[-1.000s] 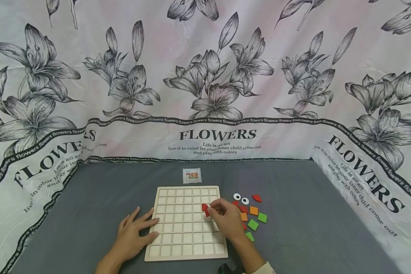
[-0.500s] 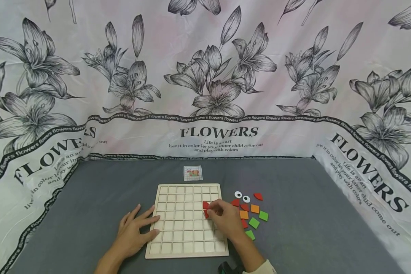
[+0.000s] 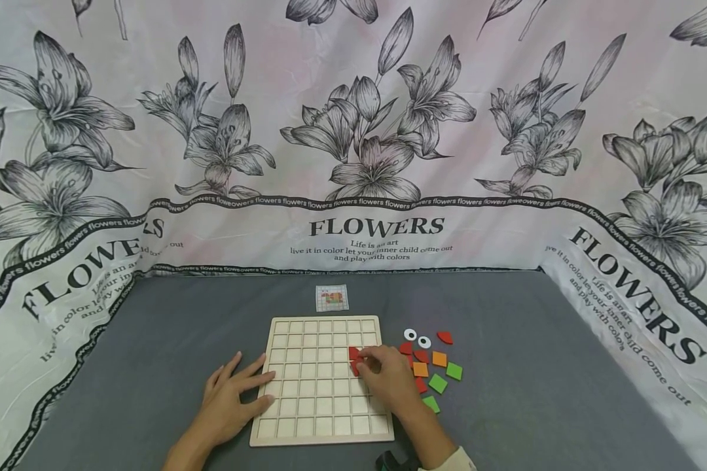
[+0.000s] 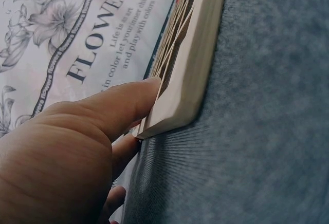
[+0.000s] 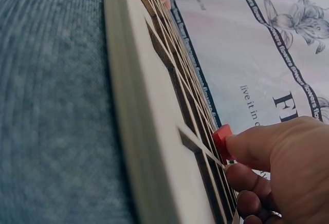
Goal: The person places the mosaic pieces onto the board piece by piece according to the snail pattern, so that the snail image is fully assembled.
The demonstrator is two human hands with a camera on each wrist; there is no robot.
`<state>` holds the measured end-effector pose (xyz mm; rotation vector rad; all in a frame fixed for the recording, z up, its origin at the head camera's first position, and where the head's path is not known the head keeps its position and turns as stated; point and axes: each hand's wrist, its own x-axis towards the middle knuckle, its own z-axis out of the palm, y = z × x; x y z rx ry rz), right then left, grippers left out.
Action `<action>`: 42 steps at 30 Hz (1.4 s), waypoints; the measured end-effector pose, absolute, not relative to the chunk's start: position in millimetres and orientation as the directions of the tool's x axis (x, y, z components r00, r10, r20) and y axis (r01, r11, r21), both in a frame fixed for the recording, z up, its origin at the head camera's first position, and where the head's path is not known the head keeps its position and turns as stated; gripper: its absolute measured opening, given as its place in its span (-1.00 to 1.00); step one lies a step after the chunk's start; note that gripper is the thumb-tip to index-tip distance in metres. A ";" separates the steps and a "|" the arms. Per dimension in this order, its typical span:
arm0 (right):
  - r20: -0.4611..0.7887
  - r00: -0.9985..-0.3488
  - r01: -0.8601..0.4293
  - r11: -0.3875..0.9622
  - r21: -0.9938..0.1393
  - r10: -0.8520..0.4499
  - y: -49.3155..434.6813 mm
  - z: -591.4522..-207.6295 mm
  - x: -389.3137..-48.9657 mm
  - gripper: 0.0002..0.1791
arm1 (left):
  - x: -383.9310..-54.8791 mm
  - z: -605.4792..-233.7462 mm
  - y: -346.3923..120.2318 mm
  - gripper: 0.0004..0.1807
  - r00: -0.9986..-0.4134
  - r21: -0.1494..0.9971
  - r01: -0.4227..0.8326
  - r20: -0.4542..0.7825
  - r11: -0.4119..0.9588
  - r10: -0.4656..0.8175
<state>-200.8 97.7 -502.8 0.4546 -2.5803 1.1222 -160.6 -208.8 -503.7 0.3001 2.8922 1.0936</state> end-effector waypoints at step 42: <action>0.334 -0.927 -0.348 0.729 -0.590 -0.172 96.7 -503.4 -201.4 -0.93 | -160.7 -504.0 -206.7 -0.52 -0.983 0.656 0.156 0.031 0.738 0.180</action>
